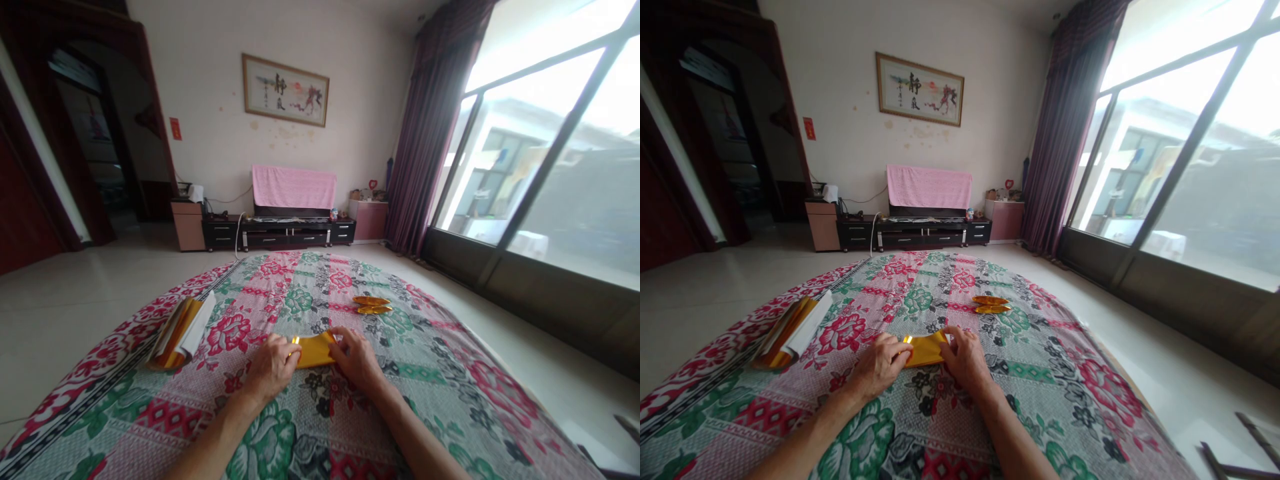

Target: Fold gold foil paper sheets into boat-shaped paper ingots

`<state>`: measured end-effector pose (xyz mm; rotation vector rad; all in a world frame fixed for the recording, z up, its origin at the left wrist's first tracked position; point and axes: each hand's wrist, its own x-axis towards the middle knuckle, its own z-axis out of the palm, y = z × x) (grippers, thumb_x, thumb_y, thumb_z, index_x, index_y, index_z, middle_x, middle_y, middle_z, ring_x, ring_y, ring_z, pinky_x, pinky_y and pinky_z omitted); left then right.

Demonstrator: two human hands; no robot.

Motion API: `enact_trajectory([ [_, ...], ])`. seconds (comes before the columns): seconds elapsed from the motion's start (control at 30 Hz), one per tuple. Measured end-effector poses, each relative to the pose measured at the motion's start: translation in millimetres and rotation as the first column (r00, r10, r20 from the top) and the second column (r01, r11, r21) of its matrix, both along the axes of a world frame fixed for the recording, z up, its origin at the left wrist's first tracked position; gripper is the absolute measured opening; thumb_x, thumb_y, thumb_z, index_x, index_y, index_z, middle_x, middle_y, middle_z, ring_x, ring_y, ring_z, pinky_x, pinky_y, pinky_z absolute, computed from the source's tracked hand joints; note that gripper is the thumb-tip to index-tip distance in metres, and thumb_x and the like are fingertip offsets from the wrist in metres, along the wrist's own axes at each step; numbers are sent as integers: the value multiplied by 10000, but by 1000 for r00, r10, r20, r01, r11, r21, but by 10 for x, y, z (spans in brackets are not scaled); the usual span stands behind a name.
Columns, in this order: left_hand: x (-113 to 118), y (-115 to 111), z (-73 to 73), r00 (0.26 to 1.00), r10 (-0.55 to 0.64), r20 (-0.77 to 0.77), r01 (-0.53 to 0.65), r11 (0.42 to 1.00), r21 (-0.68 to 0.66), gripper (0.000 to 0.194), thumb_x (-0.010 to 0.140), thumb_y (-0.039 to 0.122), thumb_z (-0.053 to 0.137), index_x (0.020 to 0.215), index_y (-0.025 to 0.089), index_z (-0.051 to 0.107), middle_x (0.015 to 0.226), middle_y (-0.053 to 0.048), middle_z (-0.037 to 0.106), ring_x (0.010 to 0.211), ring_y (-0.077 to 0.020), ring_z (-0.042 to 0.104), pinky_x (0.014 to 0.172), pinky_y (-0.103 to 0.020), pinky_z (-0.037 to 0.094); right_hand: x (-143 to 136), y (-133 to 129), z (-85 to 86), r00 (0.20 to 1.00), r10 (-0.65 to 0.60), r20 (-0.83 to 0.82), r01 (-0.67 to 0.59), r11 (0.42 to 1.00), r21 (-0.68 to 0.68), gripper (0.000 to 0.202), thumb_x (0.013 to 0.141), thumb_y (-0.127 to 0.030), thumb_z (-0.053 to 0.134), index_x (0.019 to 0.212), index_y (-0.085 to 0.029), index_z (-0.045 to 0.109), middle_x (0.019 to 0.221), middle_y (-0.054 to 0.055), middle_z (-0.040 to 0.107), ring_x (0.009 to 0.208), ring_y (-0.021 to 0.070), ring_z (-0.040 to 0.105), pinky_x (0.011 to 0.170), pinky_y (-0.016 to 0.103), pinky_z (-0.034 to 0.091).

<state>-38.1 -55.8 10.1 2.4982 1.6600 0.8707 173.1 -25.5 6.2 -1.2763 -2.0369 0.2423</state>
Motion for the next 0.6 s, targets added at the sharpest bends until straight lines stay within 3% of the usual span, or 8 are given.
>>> enact_trajectory([
  [0.6, -24, 57, -98, 999, -33, 42, 34, 999, -14, 240, 850, 224, 474, 846, 196, 712, 704, -63, 648, 818, -202, 548, 756, -311, 432, -4, -39, 1, 997, -22, 73, 21, 1000, 2, 311, 722, -170, 500, 1020, -157, 587, 535, -38, 546, 529, 126, 491, 621, 239, 372],
])
